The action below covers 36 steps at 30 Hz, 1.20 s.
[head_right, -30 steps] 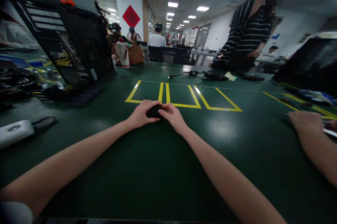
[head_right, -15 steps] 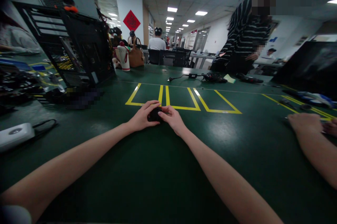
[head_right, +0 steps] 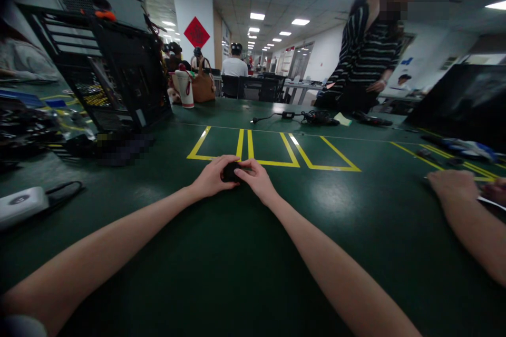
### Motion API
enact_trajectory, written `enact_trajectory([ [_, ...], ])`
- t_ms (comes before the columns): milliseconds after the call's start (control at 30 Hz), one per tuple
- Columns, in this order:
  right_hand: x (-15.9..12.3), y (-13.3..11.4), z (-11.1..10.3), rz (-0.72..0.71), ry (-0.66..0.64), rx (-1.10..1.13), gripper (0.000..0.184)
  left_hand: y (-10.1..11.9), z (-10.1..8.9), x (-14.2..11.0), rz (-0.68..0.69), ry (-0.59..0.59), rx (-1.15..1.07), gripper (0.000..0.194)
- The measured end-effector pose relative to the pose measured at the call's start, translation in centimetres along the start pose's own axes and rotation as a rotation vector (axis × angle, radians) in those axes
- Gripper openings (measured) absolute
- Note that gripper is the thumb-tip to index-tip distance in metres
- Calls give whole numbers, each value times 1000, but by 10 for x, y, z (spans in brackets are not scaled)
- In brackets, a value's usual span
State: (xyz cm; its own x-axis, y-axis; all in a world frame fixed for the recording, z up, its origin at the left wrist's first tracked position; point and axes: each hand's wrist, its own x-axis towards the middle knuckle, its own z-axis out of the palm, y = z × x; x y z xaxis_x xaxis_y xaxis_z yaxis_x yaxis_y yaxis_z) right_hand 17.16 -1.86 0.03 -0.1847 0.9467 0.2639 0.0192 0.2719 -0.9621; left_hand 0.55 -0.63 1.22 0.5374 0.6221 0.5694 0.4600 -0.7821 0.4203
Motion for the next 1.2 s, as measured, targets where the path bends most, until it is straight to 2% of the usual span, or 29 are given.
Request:
enact_trajectory([
  [100,1,1,0,13,11,-40,25,0,0,0,-3,2,5,58],
  [233,1,1,0,58,-43,-50,31,1,-3,-3,-12,-5,-7,57],
  [433,-2,-2,1,5,-108,47,31,0,-5,-4,-3,0,-28,57],
  [533,-1,-2,2,11,-58,5,25,1,-5,-4,-11,2,-30,57],
  [633,1,-1,2,21,-17,-33,28,2,-5,-4,-13,-1,-36,57],
  [767,1,0,2,51,-48,-39,32,1,-5,-5,-12,5,-41,56],
  [867,-2,-1,2,9,-80,27,30,-1,-4,-4,-2,12,-40,56],
  [1067,-3,0,5,-64,-8,-13,23,-2,-1,-3,0,22,-24,58],
  [1200,0,1,3,-31,-19,-38,30,-1,-1,-3,-2,13,-29,58],
])
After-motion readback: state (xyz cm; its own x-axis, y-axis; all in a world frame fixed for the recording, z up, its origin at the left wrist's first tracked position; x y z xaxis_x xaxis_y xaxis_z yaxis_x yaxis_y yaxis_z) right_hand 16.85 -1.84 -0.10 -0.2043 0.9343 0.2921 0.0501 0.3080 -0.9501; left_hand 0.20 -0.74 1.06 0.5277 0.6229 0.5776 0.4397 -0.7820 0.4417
